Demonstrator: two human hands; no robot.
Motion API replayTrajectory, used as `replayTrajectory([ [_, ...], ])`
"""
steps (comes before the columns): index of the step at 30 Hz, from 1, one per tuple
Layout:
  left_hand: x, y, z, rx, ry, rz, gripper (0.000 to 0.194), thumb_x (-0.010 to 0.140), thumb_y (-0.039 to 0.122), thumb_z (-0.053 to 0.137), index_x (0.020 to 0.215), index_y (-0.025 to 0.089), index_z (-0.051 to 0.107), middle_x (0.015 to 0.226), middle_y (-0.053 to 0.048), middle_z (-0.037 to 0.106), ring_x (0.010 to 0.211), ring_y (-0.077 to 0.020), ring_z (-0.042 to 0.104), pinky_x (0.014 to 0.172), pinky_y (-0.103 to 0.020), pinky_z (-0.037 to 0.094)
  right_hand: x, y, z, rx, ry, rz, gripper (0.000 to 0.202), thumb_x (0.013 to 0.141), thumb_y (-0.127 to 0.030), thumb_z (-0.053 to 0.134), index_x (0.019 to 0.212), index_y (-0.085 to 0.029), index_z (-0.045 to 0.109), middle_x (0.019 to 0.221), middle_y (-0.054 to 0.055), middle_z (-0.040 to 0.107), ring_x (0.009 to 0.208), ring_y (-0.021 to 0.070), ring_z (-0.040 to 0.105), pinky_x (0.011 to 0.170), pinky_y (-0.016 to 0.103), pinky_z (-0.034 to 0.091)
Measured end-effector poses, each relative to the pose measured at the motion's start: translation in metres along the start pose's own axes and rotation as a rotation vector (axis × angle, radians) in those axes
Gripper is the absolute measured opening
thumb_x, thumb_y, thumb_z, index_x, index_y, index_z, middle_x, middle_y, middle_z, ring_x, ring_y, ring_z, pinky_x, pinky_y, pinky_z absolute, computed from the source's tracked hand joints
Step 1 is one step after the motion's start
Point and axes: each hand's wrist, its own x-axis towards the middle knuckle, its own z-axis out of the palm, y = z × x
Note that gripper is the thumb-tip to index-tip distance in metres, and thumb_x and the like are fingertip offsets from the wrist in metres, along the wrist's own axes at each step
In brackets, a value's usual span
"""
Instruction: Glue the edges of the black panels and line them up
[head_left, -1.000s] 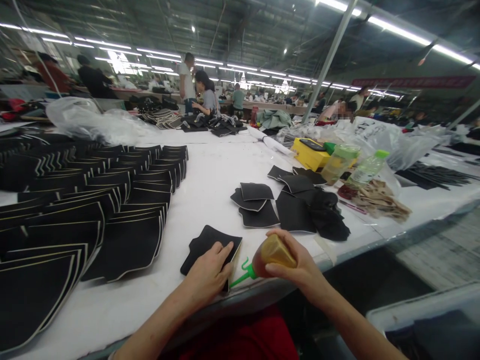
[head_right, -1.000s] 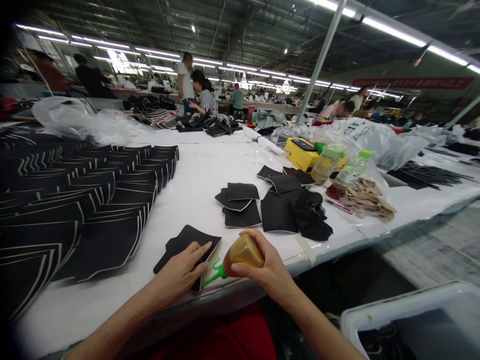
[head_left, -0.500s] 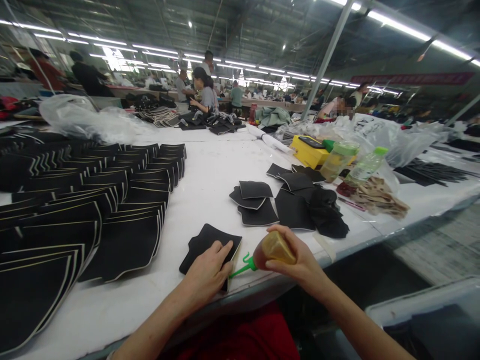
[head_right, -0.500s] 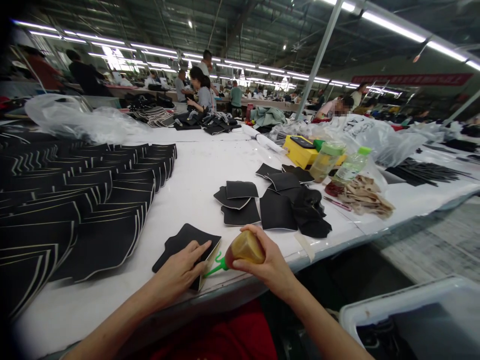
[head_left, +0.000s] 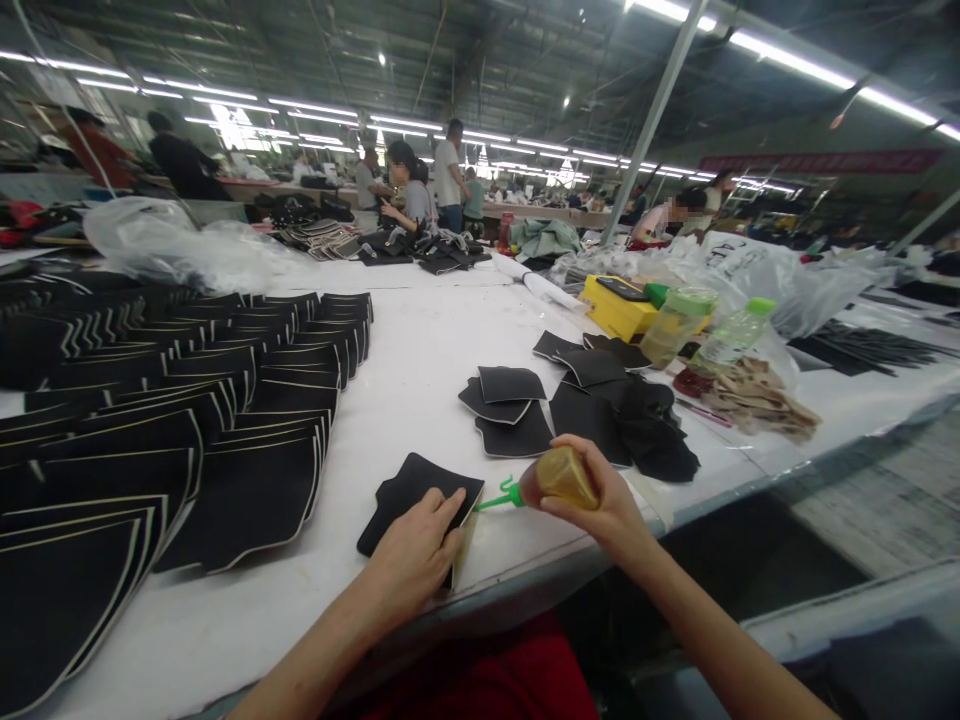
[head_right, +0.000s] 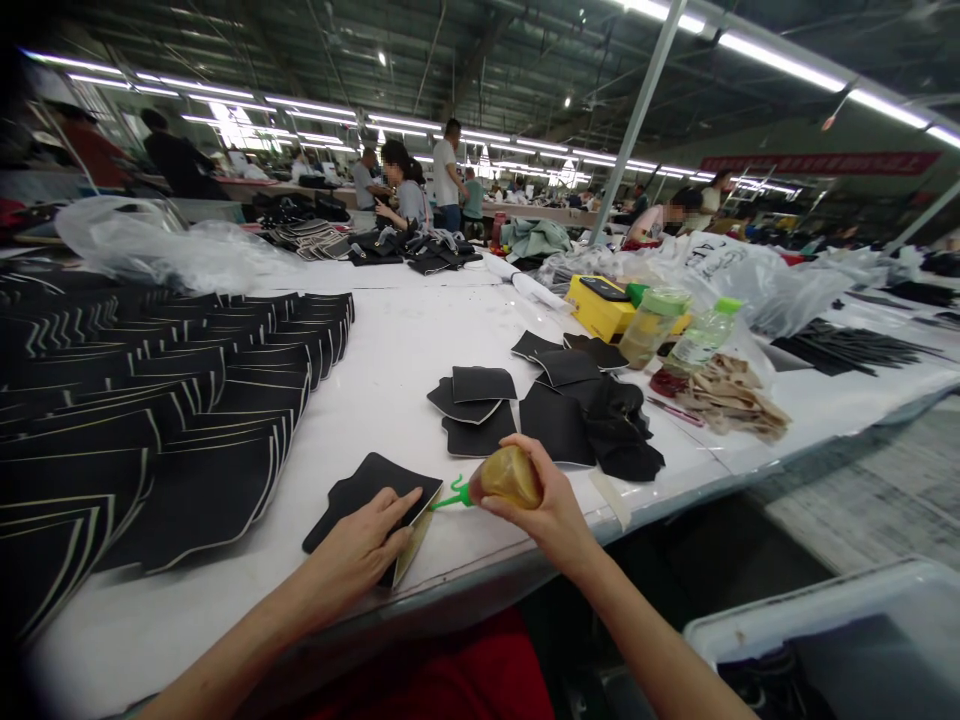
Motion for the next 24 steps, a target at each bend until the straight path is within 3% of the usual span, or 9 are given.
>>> replayTrajectory([
  [3, 0.0, -0.002, 0.0, -0.018, 0.004, -0.009, 0.052, 0.093, 0.021, 0.027, 0.143, 0.016, 0.038, 0.109, -0.009, 0.053, 0.097, -0.02, 0.057, 0.086, -0.03, 0.045, -0.002, 0.003, -0.001, 0.014, 0.025, -0.011, 0.056, 0.072, -0.038, 0.078, 0.118, -0.024, 0.049, 0.099, 0.001, 0.055, 0.084, 0.021, 0.054, 0.076, 0.031, 0.043],
  [8, 0.0, -0.004, 0.003, -0.054, 0.025, 0.011, 0.051, 0.093, 0.022, 0.025, 0.142, 0.016, 0.039, 0.106, -0.008, 0.052, 0.095, -0.0192, 0.057, 0.084, -0.028, 0.044, -0.014, 0.001, 0.002, 0.155, -0.113, 0.083, 0.058, 0.073, -0.037, 0.078, 0.121, -0.025, 0.047, 0.099, 0.0, 0.056, 0.087, 0.0207, 0.054, 0.076, 0.029, 0.043],
  [15, -0.002, -0.001, 0.0, -0.038, 0.003, -0.002, 0.053, 0.092, 0.021, 0.023, 0.142, 0.014, 0.039, 0.107, -0.008, 0.052, 0.092, -0.0195, 0.057, 0.083, -0.03, 0.044, -0.003, 0.007, -0.002, 0.093, 0.01, 0.028, 0.056, 0.073, -0.036, 0.078, 0.118, -0.025, 0.048, 0.095, 0.0, 0.054, 0.082, 0.0198, 0.052, 0.075, 0.029, 0.042],
  [21, -0.002, -0.003, 0.0, -0.074, 0.017, 0.005, 0.053, 0.092, 0.022, 0.024, 0.142, 0.015, 0.039, 0.106, -0.008, 0.053, 0.094, -0.019, 0.057, 0.083, -0.028, 0.044, -0.014, 0.006, 0.002, 0.2, -0.14, 0.088, 0.06, 0.071, -0.037, 0.079, 0.121, -0.025, 0.048, 0.102, 0.001, 0.056, 0.09, 0.022, 0.054, 0.078, 0.03, 0.043],
  [24, -0.001, -0.003, 0.0, -0.09, 0.013, 0.0, 0.053, 0.092, 0.022, 0.023, 0.142, 0.015, 0.039, 0.106, -0.008, 0.053, 0.094, -0.019, 0.057, 0.084, -0.028, 0.043, -0.007, 0.012, -0.001, 0.152, -0.096, 0.057, 0.059, 0.071, -0.037, 0.079, 0.12, -0.026, 0.048, 0.096, 0.0, 0.056, 0.085, 0.0207, 0.053, 0.076, 0.029, 0.042],
])
